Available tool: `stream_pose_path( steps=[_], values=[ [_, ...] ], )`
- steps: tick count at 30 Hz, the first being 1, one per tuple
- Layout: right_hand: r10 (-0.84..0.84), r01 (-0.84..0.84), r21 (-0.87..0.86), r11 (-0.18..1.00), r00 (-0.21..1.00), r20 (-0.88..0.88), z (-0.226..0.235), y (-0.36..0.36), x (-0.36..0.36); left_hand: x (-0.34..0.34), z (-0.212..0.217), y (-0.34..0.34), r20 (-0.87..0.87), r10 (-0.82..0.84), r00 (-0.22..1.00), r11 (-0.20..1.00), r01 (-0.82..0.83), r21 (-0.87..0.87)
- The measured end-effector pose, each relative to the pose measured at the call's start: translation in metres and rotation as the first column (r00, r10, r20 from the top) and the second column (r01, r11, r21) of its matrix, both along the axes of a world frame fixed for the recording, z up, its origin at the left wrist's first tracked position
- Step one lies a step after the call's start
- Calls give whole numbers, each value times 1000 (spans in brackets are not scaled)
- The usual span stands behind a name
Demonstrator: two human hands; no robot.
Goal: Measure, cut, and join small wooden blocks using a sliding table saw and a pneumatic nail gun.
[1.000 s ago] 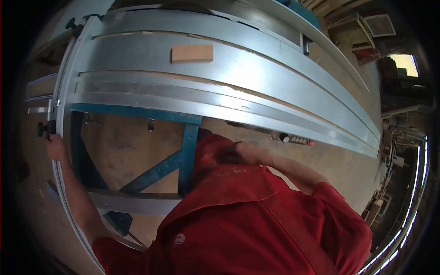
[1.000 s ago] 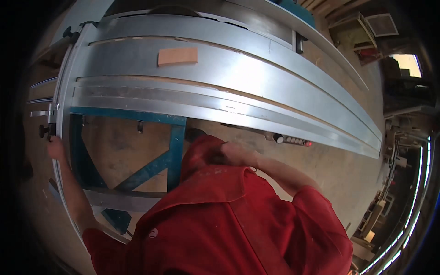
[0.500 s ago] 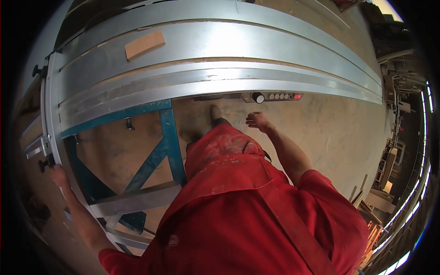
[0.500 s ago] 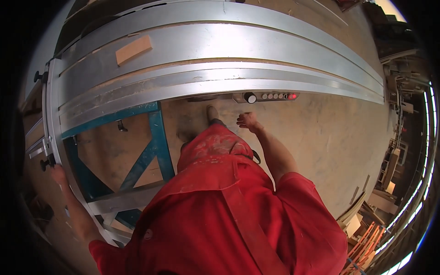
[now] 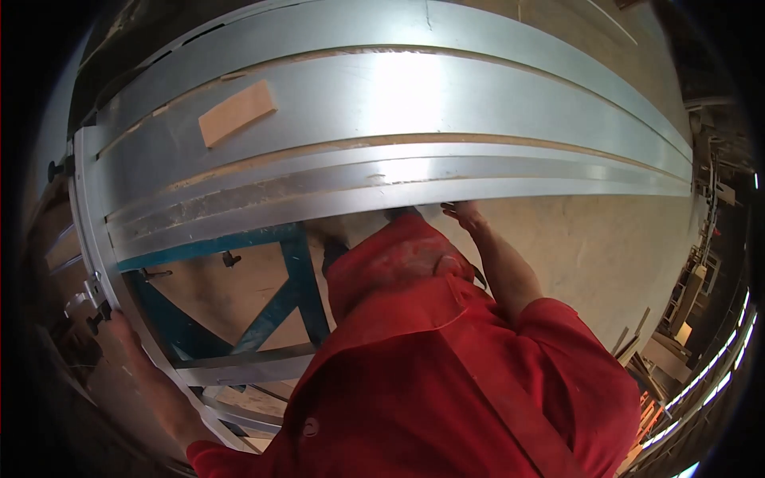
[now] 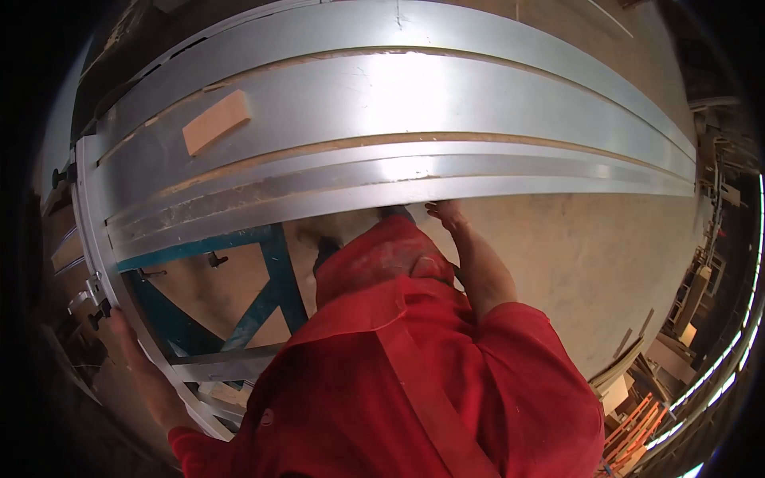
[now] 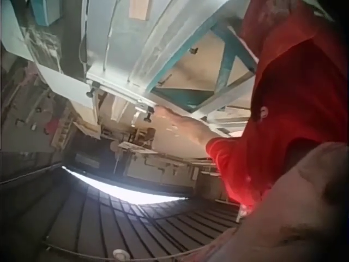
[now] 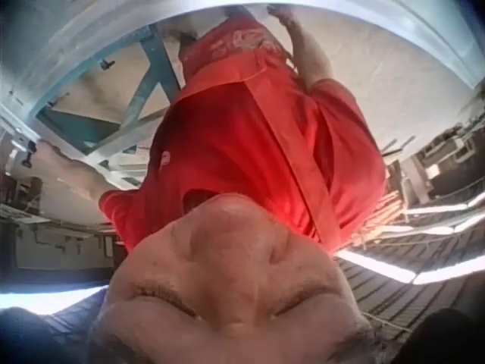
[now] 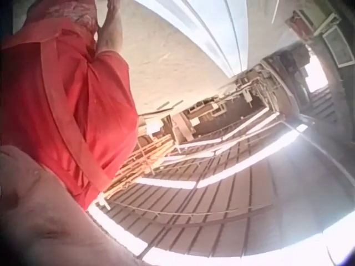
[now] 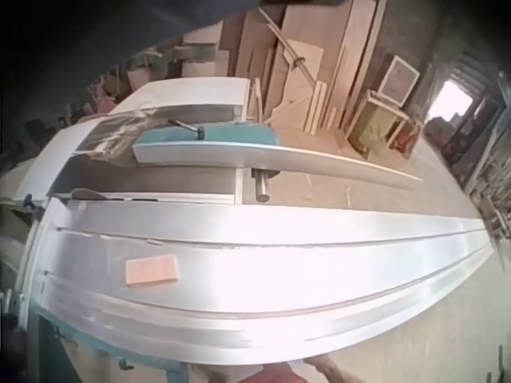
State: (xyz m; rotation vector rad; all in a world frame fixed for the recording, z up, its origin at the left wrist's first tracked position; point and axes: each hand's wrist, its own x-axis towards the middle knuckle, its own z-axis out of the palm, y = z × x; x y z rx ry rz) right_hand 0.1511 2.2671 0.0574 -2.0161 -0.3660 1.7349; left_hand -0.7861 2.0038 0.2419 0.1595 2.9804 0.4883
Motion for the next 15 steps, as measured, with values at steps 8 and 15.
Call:
stream_pose_path(
  steps=[8,15],
  values=[
    [567,-525,294,799,820,-74,-71,-9,-57,55,7,28,-197,-55,979,998,58,8],
    [702,-707,27,706,695,-159,-1,-7,-72,79,17,47,-417,-133,899,989,96,-109]
  ],
)
